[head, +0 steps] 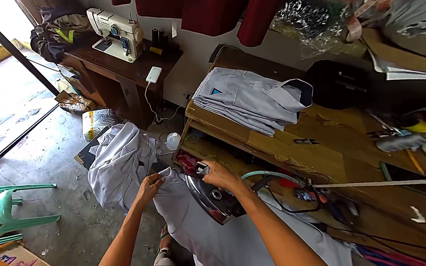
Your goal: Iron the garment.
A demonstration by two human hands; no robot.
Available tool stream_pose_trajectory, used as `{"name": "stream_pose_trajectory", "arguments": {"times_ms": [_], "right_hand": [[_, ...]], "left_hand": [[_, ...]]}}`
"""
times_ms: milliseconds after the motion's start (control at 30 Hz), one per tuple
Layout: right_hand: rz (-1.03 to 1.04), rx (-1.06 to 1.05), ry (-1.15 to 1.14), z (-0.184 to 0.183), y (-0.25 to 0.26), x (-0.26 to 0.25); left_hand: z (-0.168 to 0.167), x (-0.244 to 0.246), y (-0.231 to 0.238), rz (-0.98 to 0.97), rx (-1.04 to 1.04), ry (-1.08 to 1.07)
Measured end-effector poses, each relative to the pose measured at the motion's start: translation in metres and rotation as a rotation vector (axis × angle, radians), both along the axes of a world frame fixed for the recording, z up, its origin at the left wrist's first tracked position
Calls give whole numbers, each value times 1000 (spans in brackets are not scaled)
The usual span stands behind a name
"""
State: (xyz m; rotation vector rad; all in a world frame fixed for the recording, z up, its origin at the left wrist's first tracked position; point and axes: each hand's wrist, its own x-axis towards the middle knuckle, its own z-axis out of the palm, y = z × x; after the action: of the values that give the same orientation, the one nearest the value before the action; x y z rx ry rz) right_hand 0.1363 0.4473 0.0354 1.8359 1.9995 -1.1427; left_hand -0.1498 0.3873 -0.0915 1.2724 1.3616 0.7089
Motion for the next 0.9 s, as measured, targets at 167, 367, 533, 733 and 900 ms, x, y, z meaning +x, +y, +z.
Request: {"name": "stream_pose_trajectory", "arguments": {"times_ms": [167,367,533,733,900], "right_hand": [[-25,130,-34,8,-56,31],[98,172,-24,21,-92,-1],[289,136,-53,30,-124,-37],[378,52,20,33,-188,15],[122,5,43,56,-237,106]], "left_hand": [[2,2,-1,6,7,102],[25,19,14,-62,67,377],[22,28,23,-61,33,347],[33,25,28,7,67,293],[59,39,37,61,235,741]]}}
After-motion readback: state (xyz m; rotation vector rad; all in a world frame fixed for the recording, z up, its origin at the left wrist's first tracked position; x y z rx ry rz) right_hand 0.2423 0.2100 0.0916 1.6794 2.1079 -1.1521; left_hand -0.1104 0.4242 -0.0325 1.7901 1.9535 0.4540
